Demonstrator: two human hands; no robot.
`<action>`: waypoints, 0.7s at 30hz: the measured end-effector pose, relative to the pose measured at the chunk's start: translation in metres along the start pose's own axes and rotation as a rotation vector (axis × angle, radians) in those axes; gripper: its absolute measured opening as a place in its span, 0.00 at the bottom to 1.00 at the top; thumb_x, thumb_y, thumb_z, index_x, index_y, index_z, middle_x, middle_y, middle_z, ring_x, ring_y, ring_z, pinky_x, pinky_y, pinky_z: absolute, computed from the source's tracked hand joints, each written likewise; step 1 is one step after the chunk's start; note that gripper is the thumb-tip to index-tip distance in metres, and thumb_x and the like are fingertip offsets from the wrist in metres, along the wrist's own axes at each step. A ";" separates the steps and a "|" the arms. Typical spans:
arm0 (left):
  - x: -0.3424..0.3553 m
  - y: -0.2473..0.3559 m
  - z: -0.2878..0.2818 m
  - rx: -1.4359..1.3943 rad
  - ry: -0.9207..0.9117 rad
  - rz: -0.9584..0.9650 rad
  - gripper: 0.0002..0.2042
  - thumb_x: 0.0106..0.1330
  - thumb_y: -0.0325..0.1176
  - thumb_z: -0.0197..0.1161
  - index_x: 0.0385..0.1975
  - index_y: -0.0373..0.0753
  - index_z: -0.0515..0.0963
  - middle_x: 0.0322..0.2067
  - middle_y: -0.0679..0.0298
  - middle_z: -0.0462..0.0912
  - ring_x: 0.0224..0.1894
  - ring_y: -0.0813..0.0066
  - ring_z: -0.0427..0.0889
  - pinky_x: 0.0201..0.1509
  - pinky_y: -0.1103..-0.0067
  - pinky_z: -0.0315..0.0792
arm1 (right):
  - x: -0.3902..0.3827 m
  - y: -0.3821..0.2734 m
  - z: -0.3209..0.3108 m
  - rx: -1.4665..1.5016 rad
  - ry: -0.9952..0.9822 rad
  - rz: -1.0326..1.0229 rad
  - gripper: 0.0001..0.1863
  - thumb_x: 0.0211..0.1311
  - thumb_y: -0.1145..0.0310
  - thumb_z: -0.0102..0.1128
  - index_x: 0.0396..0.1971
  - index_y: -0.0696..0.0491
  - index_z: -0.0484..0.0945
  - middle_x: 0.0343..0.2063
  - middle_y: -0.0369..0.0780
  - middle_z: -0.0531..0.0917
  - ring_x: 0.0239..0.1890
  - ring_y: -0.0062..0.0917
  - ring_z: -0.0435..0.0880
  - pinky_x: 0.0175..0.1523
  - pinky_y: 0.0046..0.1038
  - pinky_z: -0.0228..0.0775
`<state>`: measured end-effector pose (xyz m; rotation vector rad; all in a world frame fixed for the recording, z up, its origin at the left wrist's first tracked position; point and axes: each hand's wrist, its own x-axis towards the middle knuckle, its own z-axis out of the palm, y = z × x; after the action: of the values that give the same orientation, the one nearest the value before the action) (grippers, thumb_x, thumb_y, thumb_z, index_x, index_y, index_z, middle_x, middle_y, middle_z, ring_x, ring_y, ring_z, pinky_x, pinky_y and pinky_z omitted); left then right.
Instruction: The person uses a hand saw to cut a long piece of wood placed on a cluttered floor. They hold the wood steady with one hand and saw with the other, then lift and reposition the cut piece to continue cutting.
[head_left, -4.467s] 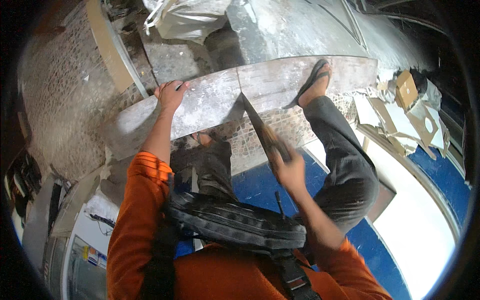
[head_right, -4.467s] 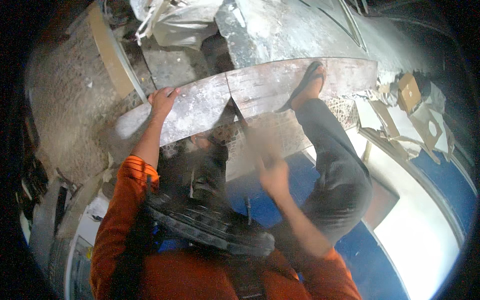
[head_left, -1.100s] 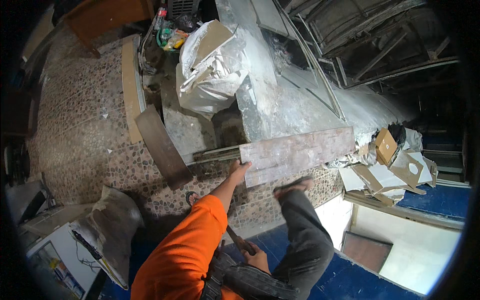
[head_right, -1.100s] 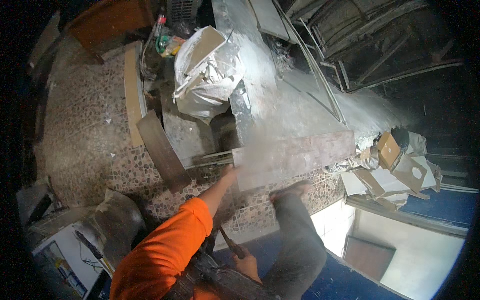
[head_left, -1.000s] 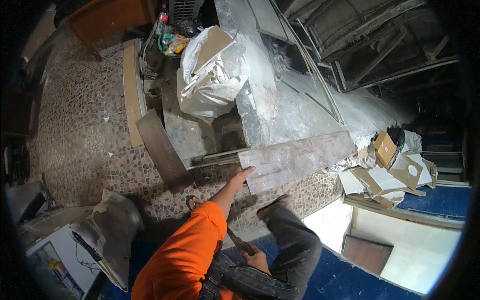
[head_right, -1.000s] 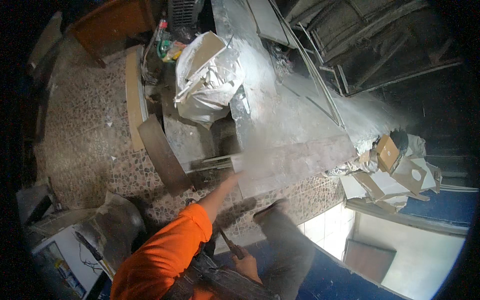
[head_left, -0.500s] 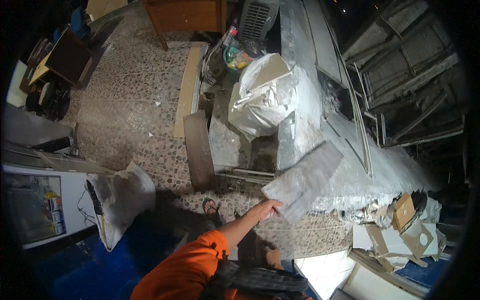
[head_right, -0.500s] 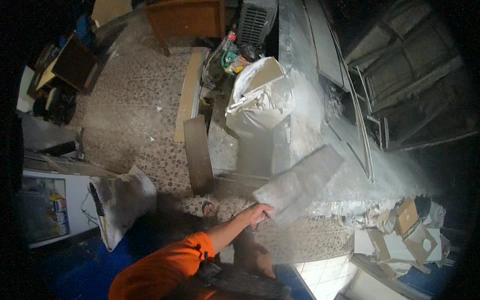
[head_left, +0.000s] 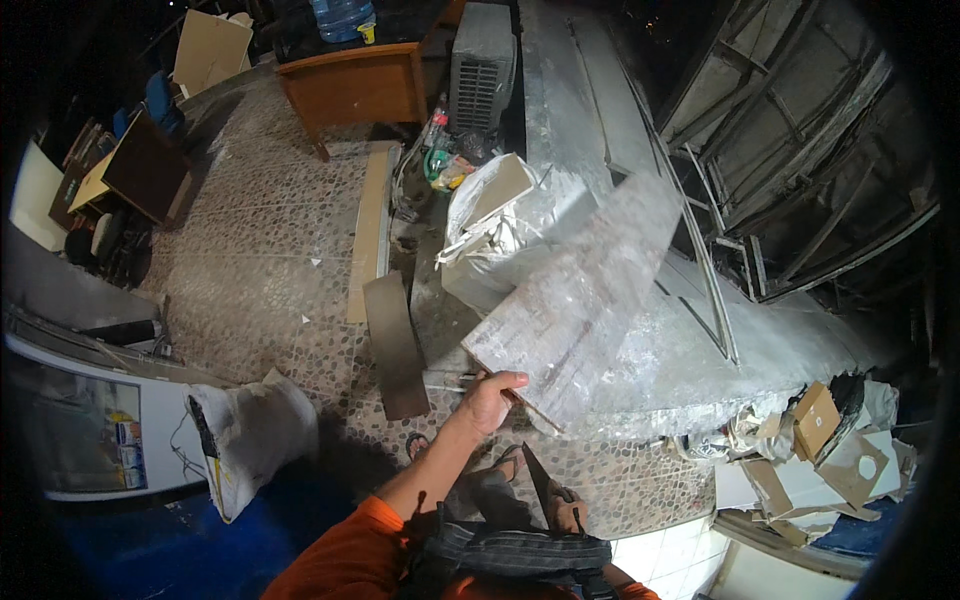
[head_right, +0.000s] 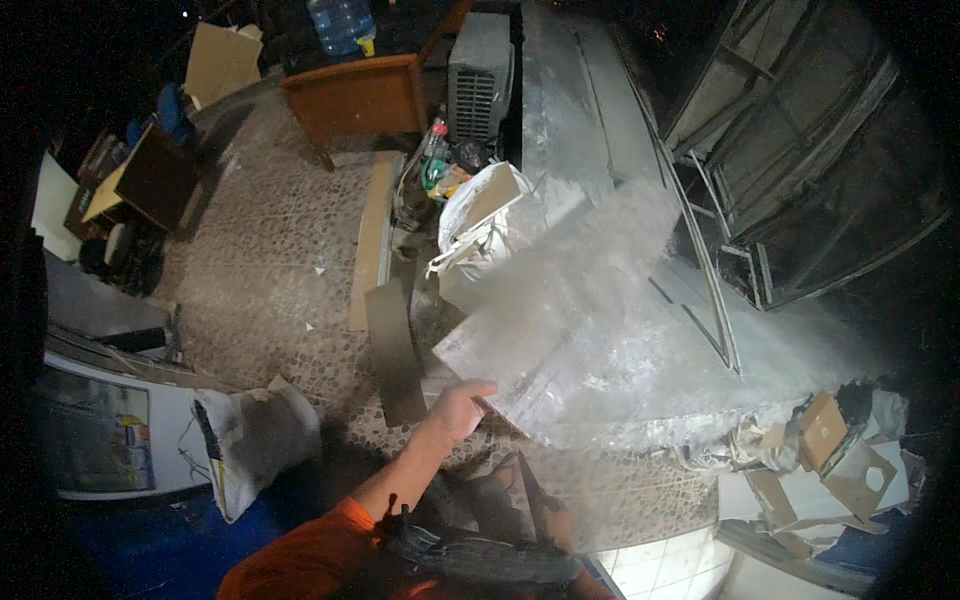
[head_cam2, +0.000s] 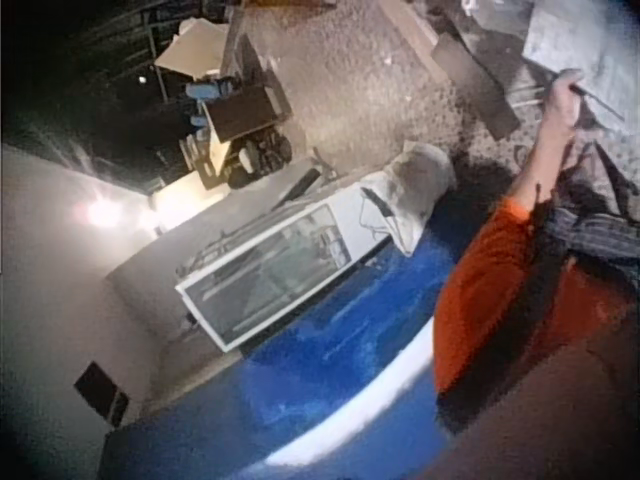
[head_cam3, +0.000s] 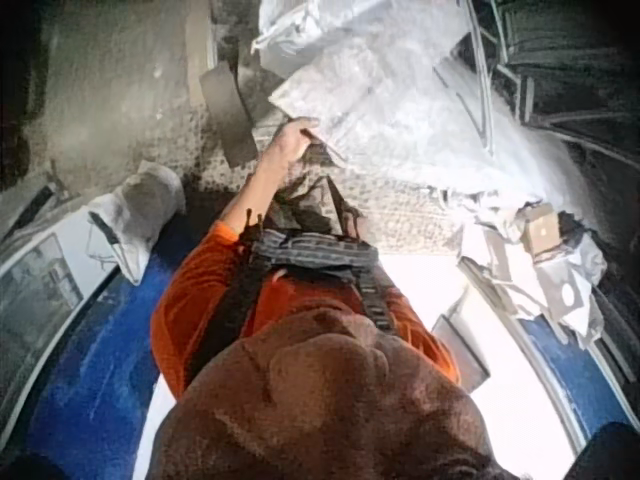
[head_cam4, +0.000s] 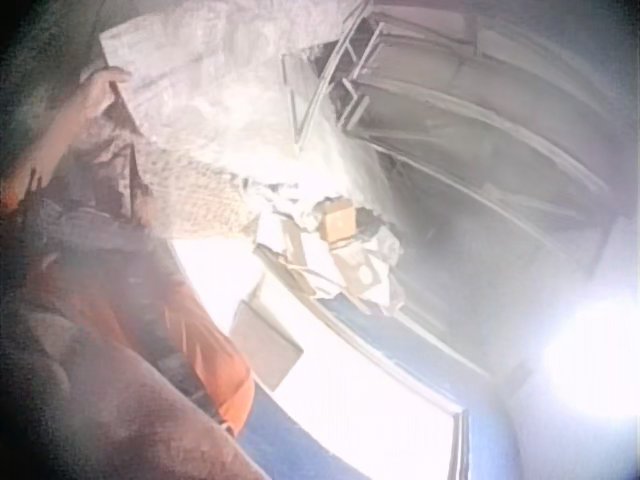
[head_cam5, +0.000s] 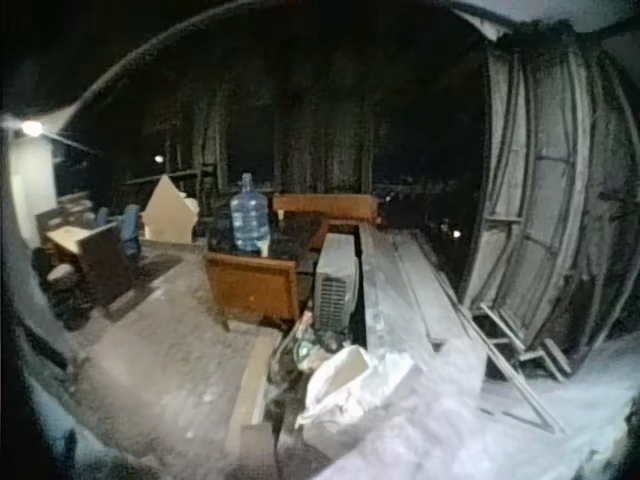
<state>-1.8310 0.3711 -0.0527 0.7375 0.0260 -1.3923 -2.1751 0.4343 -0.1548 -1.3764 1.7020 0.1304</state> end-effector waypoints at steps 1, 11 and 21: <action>0.003 0.007 0.013 -0.054 -0.024 0.039 0.11 0.62 0.28 0.67 0.44 0.34 0.83 0.42 0.60 0.86 0.48 0.64 0.84 0.58 0.68 0.74 | 0.009 0.013 0.000 -0.004 0.004 -0.078 0.24 0.63 0.65 0.62 0.58 0.57 0.82 0.56 0.49 0.85 0.59 0.48 0.82 0.62 0.42 0.75; 0.108 0.050 0.084 -0.085 -0.001 0.307 0.13 0.64 0.32 0.66 0.47 0.35 0.81 0.47 0.60 0.85 0.50 0.65 0.83 0.55 0.71 0.75 | 0.111 0.130 -0.008 -0.111 0.021 -0.180 0.21 0.69 0.71 0.58 0.60 0.60 0.80 0.54 0.45 0.86 0.55 0.38 0.84 0.58 0.33 0.74; 0.220 0.072 0.003 -0.225 0.112 0.322 0.15 0.68 0.29 0.62 0.52 0.31 0.75 0.49 0.55 0.83 0.48 0.59 0.85 0.52 0.66 0.83 | 0.023 0.003 -0.008 0.267 -0.105 -0.006 0.24 0.65 0.71 0.59 0.59 0.63 0.78 0.48 0.45 0.86 0.47 0.28 0.83 0.53 0.29 0.74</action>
<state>-1.7205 0.1771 -0.1126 0.6005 0.1441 -1.0206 -2.1818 0.4139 -0.1675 -1.1563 1.5649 -0.0275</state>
